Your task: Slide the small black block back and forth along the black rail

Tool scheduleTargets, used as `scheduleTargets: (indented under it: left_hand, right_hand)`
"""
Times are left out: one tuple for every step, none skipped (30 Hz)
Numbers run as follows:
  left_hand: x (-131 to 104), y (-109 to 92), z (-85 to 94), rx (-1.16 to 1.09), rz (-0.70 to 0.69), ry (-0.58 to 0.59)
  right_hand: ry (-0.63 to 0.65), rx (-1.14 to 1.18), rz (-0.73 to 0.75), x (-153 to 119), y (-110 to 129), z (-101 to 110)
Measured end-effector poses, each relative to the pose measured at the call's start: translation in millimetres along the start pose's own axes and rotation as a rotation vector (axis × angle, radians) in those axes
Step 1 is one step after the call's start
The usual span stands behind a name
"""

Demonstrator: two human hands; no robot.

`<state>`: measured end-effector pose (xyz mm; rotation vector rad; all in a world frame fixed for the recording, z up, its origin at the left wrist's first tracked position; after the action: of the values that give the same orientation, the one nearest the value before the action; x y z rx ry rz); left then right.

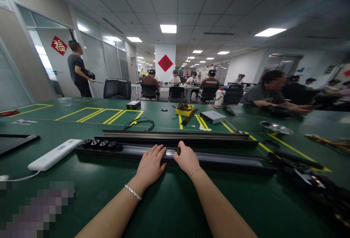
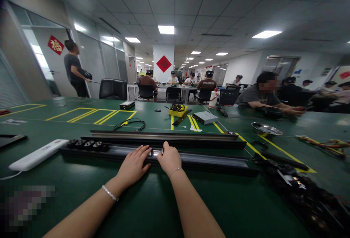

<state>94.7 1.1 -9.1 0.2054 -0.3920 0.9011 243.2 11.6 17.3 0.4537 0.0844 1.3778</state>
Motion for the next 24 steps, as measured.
scheduleTargets:
  left_hand:
    - [0.0, 0.1, -0.1, -0.001, 0.001, -0.002]
    - [0.0, 0.3, -0.3, -0.002, 0.002, -0.003]
    - [0.0, 0.4, -0.6, -0.003, 0.003, -0.005]
    - [0.0, 0.6, -0.8, -0.004, 0.004, -0.007]
    - [0.1, 0.7, -1.1, -0.004, 0.003, -0.008]
    - [0.2, 0.8, -1.3, -0.004, 0.002, -0.009]
    - [0.3, 0.8, -1.4, -0.004, 0.001, -0.009]
    - [0.3, 0.8, -1.4, -0.003, 0.001, -0.009]
    - [0.4, 0.8, -1.4, -0.002, 0.002, -0.008]
    - [0.4, 0.8, -1.4, -0.001, 0.003, -0.007]
    - [0.3, 0.8, -1.3, 0.0, 0.005, -0.005]
    - [0.3, 0.7, -1.1, 0.001, 0.007, -0.003]
    - [0.2, 0.6, -0.9, 0.001, 0.008, -0.001]
    - [0.1, 0.5, -0.8, 0.0, 0.008, 0.002]
    - [0.1, 0.4, -0.7, -0.001, 0.009, 0.005]
    - [0.1, 0.3, -0.6, -0.002, 0.008, 0.007]
    - [0.2, 0.2, -0.6, -0.002, 0.007, 0.009]
    - [0.2, 0.1, -0.5, -0.001, 0.007, 0.011]
    - [0.3, 0.0, -0.6, 0.001, 0.007, 0.012]
    - [0.3, 0.0, -0.6, 0.003, 0.007, 0.013]
    - [0.2, 0.0, -0.6, 0.005, 0.008, 0.014]
    - [0.1, 0.1, -0.6, 0.007, 0.01, 0.014]
    - [0.0, 0.2, -0.5, 0.009, 0.012, 0.014]
    - [-0.2, 0.3, -0.4, 0.01, 0.013, 0.014]
  right_hand:
    - [-0.003, -0.005, 0.012, -0.6, -0.3, 1.3]
    - [-0.005, -0.007, 0.022, -1.2, -0.8, 2.6]
    - [-0.006, -0.007, 0.028, -1.8, -1.3, 3.7]
    - [-0.007, -0.004, 0.029, -2.3, -2.0, 4.6]
    - [-0.005, -0.002, 0.022, -2.6, -2.8, 5.2]
    - [-0.003, 0.0, 0.015, -2.9, -3.4, 5.6]
    - [-0.002, 0.001, 0.008, -3.1, -3.8, 5.9]
    - [-0.001, 0.003, 0.002, -3.3, -4.1, 6.0]
    - [0.003, 0.006, -0.002, -3.4, -4.1, 5.9]
    - [0.005, 0.009, -0.004, -3.5, -4.1, 5.8]
    - [0.006, 0.013, -0.005, -3.6, -4.0, 5.7]
    - [0.006, 0.015, -0.006, -3.7, -3.9, 5.7]
    - [0.005, 0.017, -0.008, -3.7, -3.8, 5.7]
    - [0.005, 0.018, -0.008, -3.8, -3.7, 5.9]
    - [0.003, 0.019, -0.008, -3.9, -3.5, 6.2]
    - [0.002, 0.018, -0.008, -4.0, -3.4, 6.4]
    - [0.002, 0.015, -0.009, -4.0, -3.3, 6.6]
    - [0.003, 0.01, -0.012, -3.9, -3.4, 6.6]
    - [0.006, 0.004, -0.015, -3.7, -3.6, 6.4]
    - [0.01, -0.001, -0.018, -3.4, -3.9, 6.1]
    - [0.013, -0.003, -0.02, -3.0, -4.3, 5.6]
    - [0.015, -0.003, -0.02, -2.4, -4.6, 5.0]
    - [0.015, -0.001, -0.017, -1.8, -5.0, 4.5]
    - [0.016, 0.0, -0.014, -1.2, -5.3, 3.8]
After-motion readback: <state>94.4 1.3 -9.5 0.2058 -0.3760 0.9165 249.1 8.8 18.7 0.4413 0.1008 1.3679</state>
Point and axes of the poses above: each hand's wrist, its own x-axis towards the middle knuckle, its own z-axis out of the back of the hand, y = z × x, the point moved 5 cm from there along x, towards the middle knuckle, and after that the axes turned 11 degrees about -z, right-handed, at the moved point
